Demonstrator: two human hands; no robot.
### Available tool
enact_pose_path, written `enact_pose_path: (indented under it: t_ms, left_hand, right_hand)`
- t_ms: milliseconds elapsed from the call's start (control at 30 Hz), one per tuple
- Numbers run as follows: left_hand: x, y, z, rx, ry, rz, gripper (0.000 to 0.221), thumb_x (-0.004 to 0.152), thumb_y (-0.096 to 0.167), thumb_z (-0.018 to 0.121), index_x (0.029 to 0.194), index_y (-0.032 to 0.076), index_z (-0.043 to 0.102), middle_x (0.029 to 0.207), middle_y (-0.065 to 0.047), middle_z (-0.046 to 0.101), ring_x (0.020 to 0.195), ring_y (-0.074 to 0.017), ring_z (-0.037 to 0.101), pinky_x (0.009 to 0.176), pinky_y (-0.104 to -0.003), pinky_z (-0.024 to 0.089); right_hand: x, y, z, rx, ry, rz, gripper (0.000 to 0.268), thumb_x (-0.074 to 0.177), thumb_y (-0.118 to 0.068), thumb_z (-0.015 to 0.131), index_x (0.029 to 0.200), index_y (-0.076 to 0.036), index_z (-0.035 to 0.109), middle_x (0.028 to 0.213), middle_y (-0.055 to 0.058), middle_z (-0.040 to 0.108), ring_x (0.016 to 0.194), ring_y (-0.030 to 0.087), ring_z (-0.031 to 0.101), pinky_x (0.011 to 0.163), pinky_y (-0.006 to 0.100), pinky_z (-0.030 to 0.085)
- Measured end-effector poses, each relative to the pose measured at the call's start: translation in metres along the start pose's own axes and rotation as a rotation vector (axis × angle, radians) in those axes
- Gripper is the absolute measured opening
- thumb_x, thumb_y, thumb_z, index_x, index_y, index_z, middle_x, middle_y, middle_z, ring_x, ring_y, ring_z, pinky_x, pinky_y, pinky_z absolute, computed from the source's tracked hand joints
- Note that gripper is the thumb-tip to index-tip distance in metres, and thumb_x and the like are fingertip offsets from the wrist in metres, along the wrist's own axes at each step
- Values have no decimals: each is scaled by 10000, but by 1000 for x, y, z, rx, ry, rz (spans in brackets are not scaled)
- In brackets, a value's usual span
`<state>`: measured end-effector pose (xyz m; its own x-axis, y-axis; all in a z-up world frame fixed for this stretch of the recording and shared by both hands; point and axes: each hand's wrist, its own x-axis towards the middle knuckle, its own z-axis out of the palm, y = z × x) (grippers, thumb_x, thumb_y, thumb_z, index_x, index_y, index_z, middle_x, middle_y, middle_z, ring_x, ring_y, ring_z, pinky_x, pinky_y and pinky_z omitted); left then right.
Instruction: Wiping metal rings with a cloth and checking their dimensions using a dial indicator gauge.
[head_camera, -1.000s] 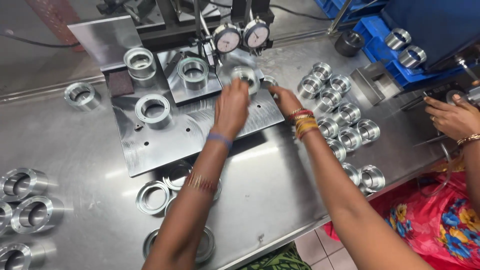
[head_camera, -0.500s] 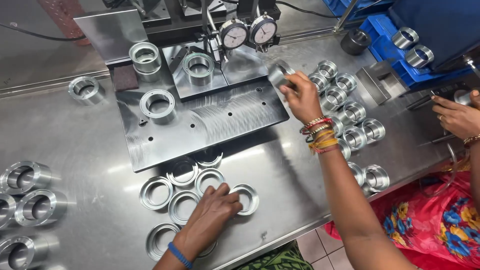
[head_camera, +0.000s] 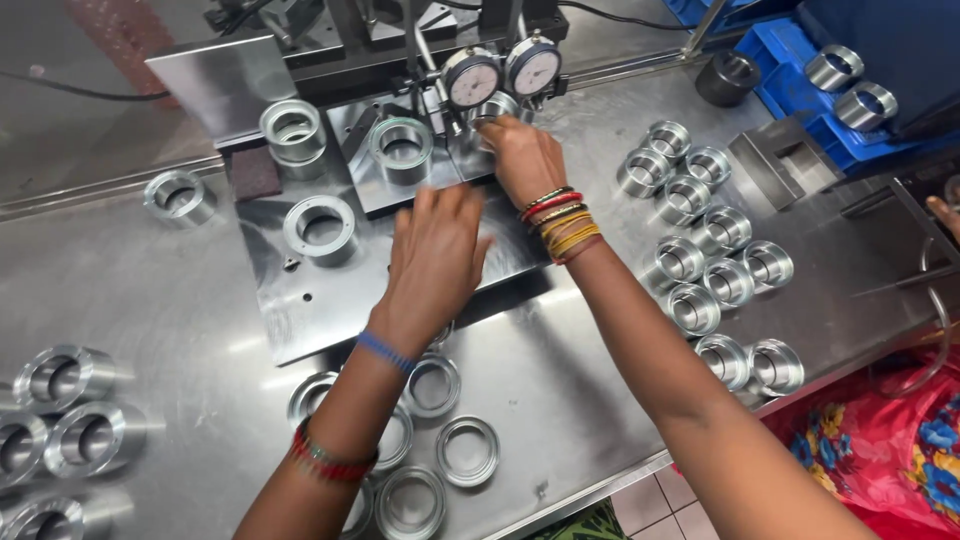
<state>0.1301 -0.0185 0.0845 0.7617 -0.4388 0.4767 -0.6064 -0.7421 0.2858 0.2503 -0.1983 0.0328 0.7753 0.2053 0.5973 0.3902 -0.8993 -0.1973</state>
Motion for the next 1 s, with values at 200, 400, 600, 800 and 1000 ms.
enact_pose_path:
  t_ms: [200,400,600,800,1000]
  left_hand:
    - [72,-34,105,94,189,-3,629,802,47,678,1394,-66,499,1365,-181,553,1104,-344,614,794,-496,534]
    - [80,-36,114,133,101,-88,326,860,8,656,1181,9,599,1176,-156,599,946,-356,674,754,-474,581]
    - [-30,19,50,-429,3,105,255,864,93,753,1059,41,598,996,-140,596,906,-360,652,732,-470,522]
    - [-109,40,49,-391,-341,62,293,747,186,814,975,59,681,1020,-61,641,896,-273,586,775,-423,512]
    - [-128,28,42,-217,-442,94,313,799,379,779,807,66,758,871,-59,681,891,-276,569,741,-470,447]
  right_hand:
    - [-21,33,-29,338,237,94,212,892,4,679,1073,-76,754,1114,142,724,973,340,730,848,392,599]
    - [-92,172,21,-108,158,375,376,786,-44,763,1140,61,693,1175,277,648,975,492,638,804,534,527]
    - [-130,141,9,-149,-79,644,312,762,-140,812,1052,-42,756,1153,233,683,1005,453,673,873,537,544]
    - [-115,86,-54,433,-213,975,191,1008,-197,745,1049,-11,724,992,247,727,798,392,727,672,455,515]
    - [-74,21,-70,503,24,48,220,909,95,647,1118,26,665,1034,102,649,918,192,747,783,292,594]
